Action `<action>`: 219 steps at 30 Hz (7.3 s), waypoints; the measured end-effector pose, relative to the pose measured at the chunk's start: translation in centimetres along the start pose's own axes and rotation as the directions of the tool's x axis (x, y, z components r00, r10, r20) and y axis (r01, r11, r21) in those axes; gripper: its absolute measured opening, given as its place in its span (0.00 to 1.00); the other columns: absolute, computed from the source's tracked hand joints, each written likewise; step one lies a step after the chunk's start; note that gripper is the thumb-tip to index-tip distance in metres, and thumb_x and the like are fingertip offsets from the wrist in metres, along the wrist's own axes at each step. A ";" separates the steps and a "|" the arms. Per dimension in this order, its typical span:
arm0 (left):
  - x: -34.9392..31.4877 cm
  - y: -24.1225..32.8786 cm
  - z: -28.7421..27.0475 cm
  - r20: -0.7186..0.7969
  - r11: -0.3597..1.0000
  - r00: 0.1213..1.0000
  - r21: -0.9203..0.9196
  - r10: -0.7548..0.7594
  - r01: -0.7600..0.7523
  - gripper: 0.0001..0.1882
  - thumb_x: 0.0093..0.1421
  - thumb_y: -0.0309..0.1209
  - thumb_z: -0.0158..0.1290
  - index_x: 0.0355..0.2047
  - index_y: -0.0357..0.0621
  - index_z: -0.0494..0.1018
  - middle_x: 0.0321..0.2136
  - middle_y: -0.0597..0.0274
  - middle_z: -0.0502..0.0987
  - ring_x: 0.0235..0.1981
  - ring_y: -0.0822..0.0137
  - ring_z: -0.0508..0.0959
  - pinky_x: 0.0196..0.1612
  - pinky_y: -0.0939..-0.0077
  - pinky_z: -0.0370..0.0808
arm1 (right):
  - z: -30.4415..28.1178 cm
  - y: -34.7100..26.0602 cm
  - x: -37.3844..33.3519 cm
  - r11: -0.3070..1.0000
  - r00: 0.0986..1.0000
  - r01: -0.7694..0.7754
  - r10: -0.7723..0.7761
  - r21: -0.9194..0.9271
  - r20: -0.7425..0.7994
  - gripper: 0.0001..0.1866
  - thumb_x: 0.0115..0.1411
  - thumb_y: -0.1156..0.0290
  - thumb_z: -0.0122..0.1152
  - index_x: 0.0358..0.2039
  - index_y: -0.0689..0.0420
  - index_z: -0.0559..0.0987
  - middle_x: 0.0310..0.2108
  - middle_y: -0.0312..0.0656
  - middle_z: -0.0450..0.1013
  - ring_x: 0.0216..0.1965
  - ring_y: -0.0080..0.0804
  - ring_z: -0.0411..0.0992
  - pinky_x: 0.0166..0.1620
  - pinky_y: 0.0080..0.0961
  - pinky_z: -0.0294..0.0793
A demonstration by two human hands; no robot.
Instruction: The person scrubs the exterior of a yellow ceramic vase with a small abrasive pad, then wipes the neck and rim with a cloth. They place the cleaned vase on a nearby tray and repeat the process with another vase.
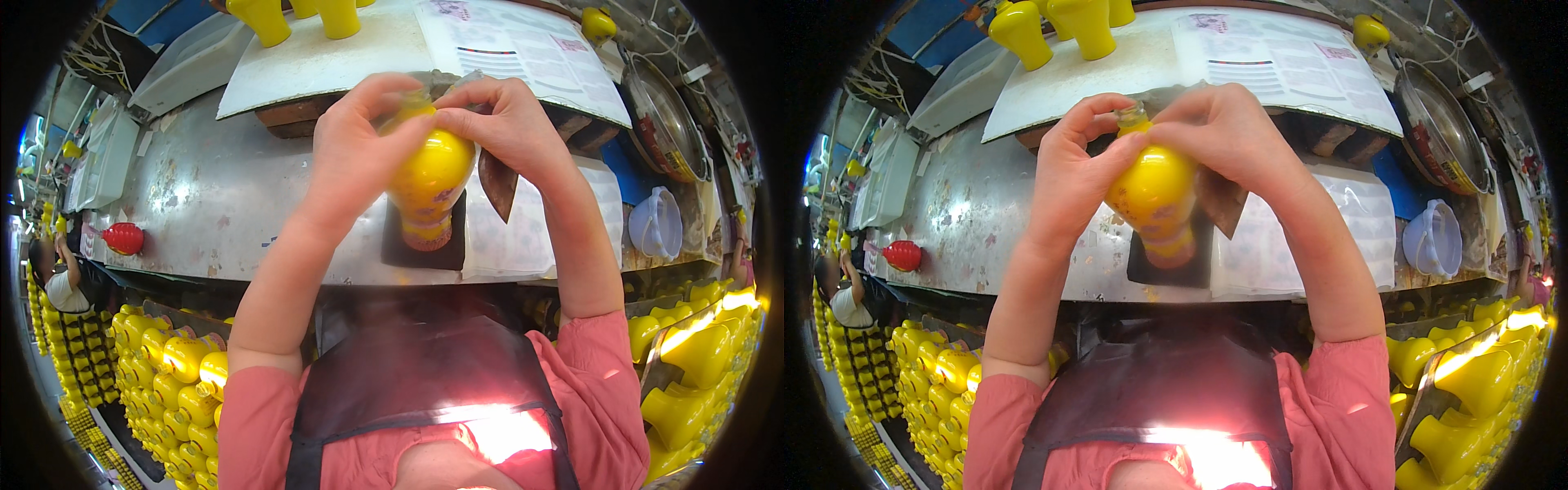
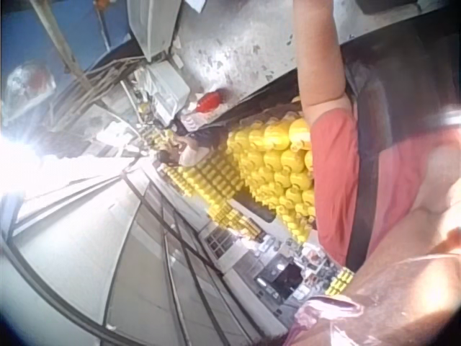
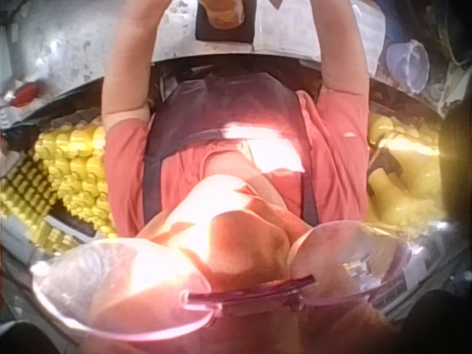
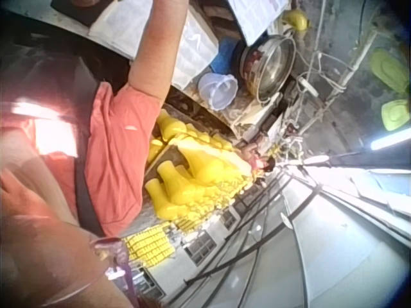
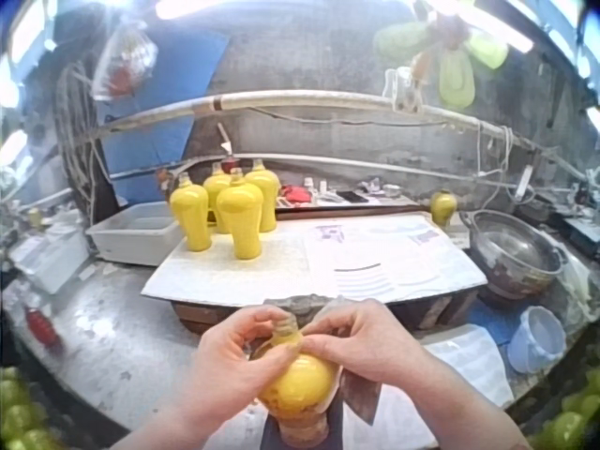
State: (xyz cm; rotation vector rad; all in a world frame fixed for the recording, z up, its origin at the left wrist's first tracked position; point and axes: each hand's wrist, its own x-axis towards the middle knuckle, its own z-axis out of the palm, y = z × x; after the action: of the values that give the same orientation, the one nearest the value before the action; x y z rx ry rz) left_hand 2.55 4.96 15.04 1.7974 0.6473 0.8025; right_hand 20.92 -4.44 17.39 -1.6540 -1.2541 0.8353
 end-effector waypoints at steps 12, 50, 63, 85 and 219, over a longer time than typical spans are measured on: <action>0.3 -1.2 -1.0 0.181 0.945 0.983 -0.324 0.020 0.040 0.21 0.70 0.24 0.52 0.63 0.41 0.72 0.48 0.59 0.80 0.50 0.72 0.78 0.55 0.77 0.76 | 1.7 -0.2 -1.1 0.921 0.912 0.262 -0.334 -0.290 -0.237 0.12 0.60 0.65 0.66 0.36 0.60 0.87 0.30 0.51 0.81 0.30 0.43 0.81 0.37 0.32 0.79; 1.0 -0.7 -1.7 0.207 0.985 0.978 -0.170 0.039 -0.004 0.21 0.64 0.23 0.58 0.58 0.41 0.74 0.45 0.59 0.81 0.47 0.72 0.79 0.53 0.78 0.76 | 1.0 -0.5 -1.0 0.985 0.979 0.080 -0.106 -0.151 -0.172 0.10 0.62 0.68 0.69 0.38 0.62 0.86 0.26 0.35 0.80 0.26 0.16 0.75 0.30 0.16 0.74; 1.0 -0.8 -1.6 0.228 0.979 0.973 -0.202 0.017 0.030 0.21 0.67 0.22 0.53 0.60 0.41 0.71 0.48 0.57 0.80 0.50 0.72 0.77 0.55 0.78 0.75 | 1.4 -1.4 -1.0 0.992 0.982 -0.002 -0.021 -0.125 -0.188 0.14 0.56 0.65 0.67 0.37 0.63 0.86 0.26 0.47 0.81 0.27 0.31 0.81 0.36 0.29 0.81; 1.6 -0.8 -2.2 0.253 0.992 0.967 -0.129 0.018 0.015 0.20 0.64 0.23 0.58 0.57 0.39 0.73 0.45 0.58 0.81 0.47 0.73 0.78 0.53 0.78 0.76 | 1.6 -1.2 -0.8 0.995 0.979 0.021 -0.041 -0.102 -0.200 0.13 0.57 0.65 0.68 0.35 0.64 0.85 0.27 0.41 0.81 0.29 0.25 0.79 0.37 0.25 0.79; -2.3 2.5 -0.4 -0.024 0.996 0.996 -0.030 0.088 -0.089 0.09 0.56 0.25 0.65 0.35 0.35 0.79 0.33 0.61 0.82 0.38 0.74 0.81 0.43 0.79 0.77 | 5.0 1.2 -8.8 0.821 0.799 0.465 -0.550 -0.332 -0.242 0.16 0.60 0.78 0.65 0.49 0.53 0.82 0.37 0.43 0.81 0.21 0.28 0.73 0.27 0.25 0.73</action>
State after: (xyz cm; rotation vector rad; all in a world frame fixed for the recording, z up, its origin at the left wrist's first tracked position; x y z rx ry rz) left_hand 0.94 2.68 17.00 1.8010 0.5696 0.8885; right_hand 14.62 -11.84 14.36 -1.4537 -1.5101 0.0536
